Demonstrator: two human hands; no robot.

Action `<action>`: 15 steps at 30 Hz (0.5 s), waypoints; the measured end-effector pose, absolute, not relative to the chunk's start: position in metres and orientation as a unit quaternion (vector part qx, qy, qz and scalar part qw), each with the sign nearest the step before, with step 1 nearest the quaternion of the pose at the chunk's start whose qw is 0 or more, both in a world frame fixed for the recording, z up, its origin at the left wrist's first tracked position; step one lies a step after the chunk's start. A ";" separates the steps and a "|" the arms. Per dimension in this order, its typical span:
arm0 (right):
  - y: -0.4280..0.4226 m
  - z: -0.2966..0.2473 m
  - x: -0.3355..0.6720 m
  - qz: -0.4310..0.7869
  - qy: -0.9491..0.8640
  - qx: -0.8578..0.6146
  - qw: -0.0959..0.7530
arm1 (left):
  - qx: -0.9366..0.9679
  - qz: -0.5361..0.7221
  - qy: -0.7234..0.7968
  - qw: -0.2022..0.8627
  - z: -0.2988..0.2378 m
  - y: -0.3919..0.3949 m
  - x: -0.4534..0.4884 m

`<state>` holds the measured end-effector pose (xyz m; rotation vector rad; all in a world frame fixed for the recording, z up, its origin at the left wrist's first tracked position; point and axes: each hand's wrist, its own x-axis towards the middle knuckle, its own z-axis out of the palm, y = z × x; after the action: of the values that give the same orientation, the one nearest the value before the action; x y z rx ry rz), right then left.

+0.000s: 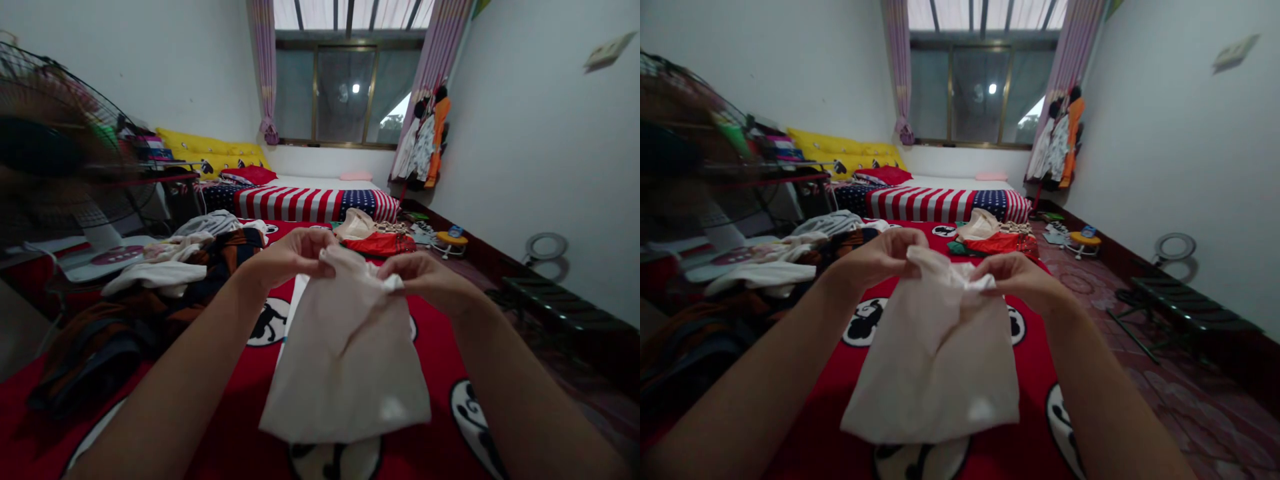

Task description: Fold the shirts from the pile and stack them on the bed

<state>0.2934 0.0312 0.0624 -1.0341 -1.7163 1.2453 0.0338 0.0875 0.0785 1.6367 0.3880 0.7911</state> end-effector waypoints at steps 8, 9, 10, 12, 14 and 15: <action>0.089 -0.025 0.324 0.316 -0.465 -0.686 0.462 | 0.463 0.453 0.444 0.619 -0.026 0.159 0.044; 0.089 -0.028 0.326 0.326 -0.468 -0.679 0.463 | 0.470 0.446 0.440 0.621 -0.030 0.157 0.041; 0.089 -0.029 0.327 0.336 -0.475 -0.666 0.467 | 0.483 0.438 0.437 0.620 -0.032 0.153 0.038; 0.088 -0.027 0.325 0.352 -0.498 -0.626 0.486 | 0.530 0.424 0.431 0.595 -0.030 0.146 0.038; 0.088 -0.024 0.320 0.362 -0.520 -0.569 0.524 | 0.576 0.436 0.417 0.551 -0.025 0.141 0.042; 0.088 -0.023 0.317 0.364 -0.526 -0.539 0.547 | 0.590 0.454 0.406 0.530 -0.022 0.141 0.045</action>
<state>0.3168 0.0880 -0.0226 -1.2781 -1.2473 0.8617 0.0452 0.1406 -0.0222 1.4077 0.9701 1.0840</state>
